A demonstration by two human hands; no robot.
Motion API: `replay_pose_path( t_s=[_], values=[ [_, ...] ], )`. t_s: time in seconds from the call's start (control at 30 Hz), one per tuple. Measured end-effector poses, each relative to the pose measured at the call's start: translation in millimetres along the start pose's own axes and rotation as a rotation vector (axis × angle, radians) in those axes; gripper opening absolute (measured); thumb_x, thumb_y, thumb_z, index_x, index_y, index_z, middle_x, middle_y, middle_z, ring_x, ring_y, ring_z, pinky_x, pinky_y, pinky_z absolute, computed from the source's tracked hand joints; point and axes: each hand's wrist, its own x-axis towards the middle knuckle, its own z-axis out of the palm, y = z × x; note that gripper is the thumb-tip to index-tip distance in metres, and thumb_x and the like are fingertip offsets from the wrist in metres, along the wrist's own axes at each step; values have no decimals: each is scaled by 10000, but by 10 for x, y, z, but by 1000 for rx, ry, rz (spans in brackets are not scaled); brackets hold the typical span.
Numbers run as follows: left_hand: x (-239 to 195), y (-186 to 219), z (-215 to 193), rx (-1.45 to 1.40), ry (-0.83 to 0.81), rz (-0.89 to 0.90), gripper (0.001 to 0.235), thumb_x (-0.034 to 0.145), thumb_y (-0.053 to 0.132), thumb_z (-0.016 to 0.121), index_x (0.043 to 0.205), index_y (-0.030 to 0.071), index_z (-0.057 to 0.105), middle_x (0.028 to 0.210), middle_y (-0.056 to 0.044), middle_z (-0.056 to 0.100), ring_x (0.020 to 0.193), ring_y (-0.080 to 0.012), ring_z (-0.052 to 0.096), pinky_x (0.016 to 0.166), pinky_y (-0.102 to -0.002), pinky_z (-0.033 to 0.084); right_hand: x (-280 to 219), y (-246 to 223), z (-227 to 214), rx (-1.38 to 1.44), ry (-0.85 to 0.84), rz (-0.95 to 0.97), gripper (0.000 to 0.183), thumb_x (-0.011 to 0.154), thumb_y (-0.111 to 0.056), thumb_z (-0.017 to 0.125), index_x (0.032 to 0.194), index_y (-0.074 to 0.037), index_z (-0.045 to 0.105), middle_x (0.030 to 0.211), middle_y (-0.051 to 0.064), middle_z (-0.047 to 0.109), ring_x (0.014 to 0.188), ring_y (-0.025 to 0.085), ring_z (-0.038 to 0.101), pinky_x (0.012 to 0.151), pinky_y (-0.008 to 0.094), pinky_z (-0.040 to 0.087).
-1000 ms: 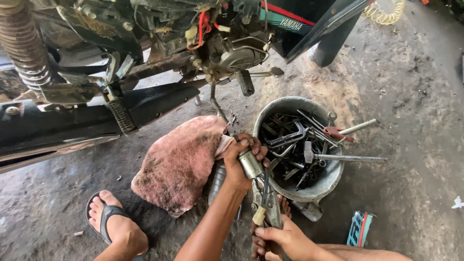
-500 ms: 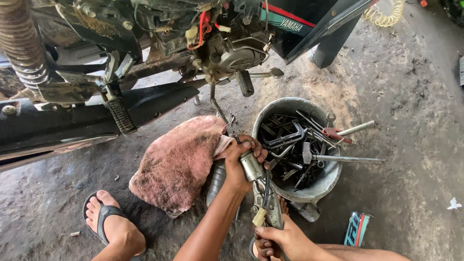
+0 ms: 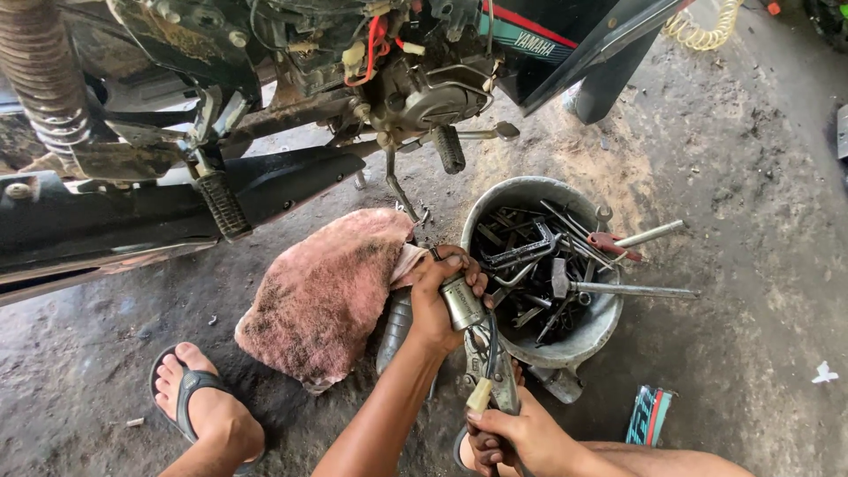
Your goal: The person cleans a cylindrical motorcycle part with a cloth, then uses pliers to grip and manipulate it. They also use a screwdriver to work on the part while it rests on a cloth on the floor.
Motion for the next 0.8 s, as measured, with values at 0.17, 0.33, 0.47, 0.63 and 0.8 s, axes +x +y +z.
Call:
replay_pose_path(
  t_s=[0.17, 0.33, 0.47, 0.63, 0.8],
  values=[
    [-15, -15, 9, -1, 0, 14, 116, 927, 168, 577, 1003, 91, 535, 777, -72, 498, 697, -204, 546, 550, -386, 532, -23, -10, 4, -11, 9, -13, 204, 951, -113, 651, 856, -3, 507, 593, 29, 420, 496, 149, 452, 539, 375, 505],
    [44, -5, -58, -87, -128, 36, 141, 953, 195, 608, 983, 75, 540, 807, -73, 497, 734, -205, 544, 573, -396, 561, 62, 5, -63, -39, -14, -76, 140, 929, -80, 656, 898, -4, 542, 644, 32, 453, 549, 136, 467, 559, 330, 443],
    [-23, 156, 183, -86, -233, 65, 216, 973, 243, 631, 1059, 54, 570, 862, -82, 533, 789, -198, 558, 644, -399, 582, 59, -62, -53, 40, -165, -80, 147, 921, -79, 660, 913, -11, 530, 695, 31, 493, 630, 163, 531, 648, 371, 490],
    [171, 30, -174, -100, 77, 184, 435, 882, 447, 616, 1114, 79, 631, 1009, -136, 686, 872, -258, 680, 664, -432, 614, 112, -1, -117, -271, 6, -103, 266, 867, -100, 630, 1087, 47, 656, 824, 128, 704, 830, 260, 724, 790, 379, 577],
    [318, 138, -374, -418, 342, 208, 418, 930, 482, 647, 1095, 101, 599, 985, -134, 697, 870, -283, 705, 757, -414, 617, 324, 267, -522, 130, 109, 136, 315, 834, -78, 617, 1106, 66, 685, 792, 146, 682, 774, 292, 708, 769, 419, 588]
  ],
)
